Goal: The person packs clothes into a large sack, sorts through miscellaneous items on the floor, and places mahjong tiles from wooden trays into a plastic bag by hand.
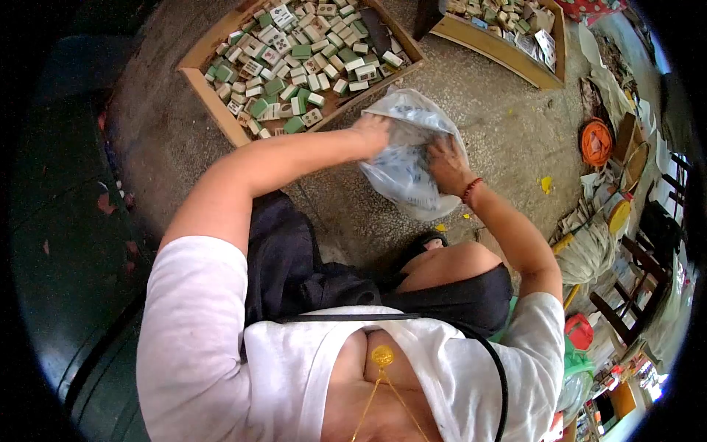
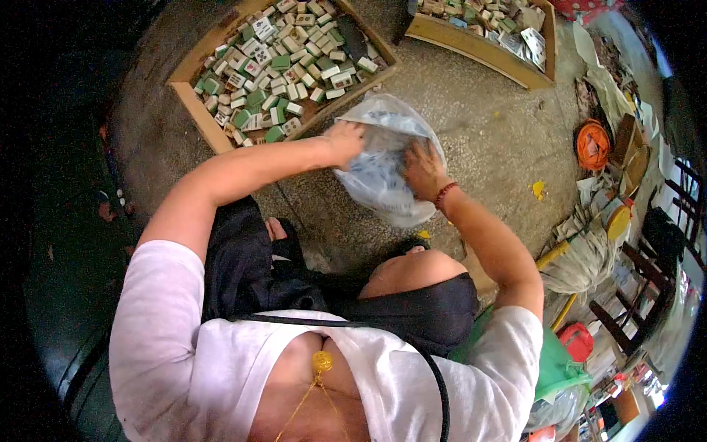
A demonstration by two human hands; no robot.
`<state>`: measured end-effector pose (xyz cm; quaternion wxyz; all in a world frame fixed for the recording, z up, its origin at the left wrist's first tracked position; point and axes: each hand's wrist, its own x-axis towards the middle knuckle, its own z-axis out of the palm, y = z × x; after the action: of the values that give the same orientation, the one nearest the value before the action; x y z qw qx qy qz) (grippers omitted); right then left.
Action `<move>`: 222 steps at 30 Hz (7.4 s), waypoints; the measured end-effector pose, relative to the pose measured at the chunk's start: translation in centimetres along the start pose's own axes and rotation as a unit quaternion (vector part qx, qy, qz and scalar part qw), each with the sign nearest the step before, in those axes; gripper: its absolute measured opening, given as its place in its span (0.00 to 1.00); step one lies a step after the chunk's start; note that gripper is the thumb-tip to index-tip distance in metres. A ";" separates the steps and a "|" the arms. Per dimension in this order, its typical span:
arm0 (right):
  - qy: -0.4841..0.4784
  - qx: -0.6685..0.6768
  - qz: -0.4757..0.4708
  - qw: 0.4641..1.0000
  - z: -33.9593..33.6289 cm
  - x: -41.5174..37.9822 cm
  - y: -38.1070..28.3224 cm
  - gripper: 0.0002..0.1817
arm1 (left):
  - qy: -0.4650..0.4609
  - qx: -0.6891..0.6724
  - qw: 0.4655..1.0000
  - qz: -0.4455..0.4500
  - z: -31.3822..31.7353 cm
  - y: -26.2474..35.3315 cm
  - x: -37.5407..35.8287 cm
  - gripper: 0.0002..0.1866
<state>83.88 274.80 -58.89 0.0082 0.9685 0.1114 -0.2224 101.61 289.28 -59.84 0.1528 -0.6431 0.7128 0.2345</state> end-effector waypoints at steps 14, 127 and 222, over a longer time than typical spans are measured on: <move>0.164 0.360 0.055 0.917 -11.6 6.3 4.3 0.11 | 0.228 -0.263 0.905 -0.246 -3.9 -10.5 -6.4 0.32; 0.035 0.104 0.055 0.992 -5.6 26.9 -1.0 0.41 | 0.040 -0.343 0.894 -0.284 4.3 -11.9 -9.9 0.53; 0.212 0.685 0.298 0.630 -1.0 -11.3 16.1 0.15 | 0.226 -0.563 0.770 -0.200 -2.3 -8.0 -3.7 0.18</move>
<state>77.97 256.76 -53.69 -0.6161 0.6959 -0.3689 -0.0082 110.17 290.70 -57.07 -0.3584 -0.7762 0.3228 0.4060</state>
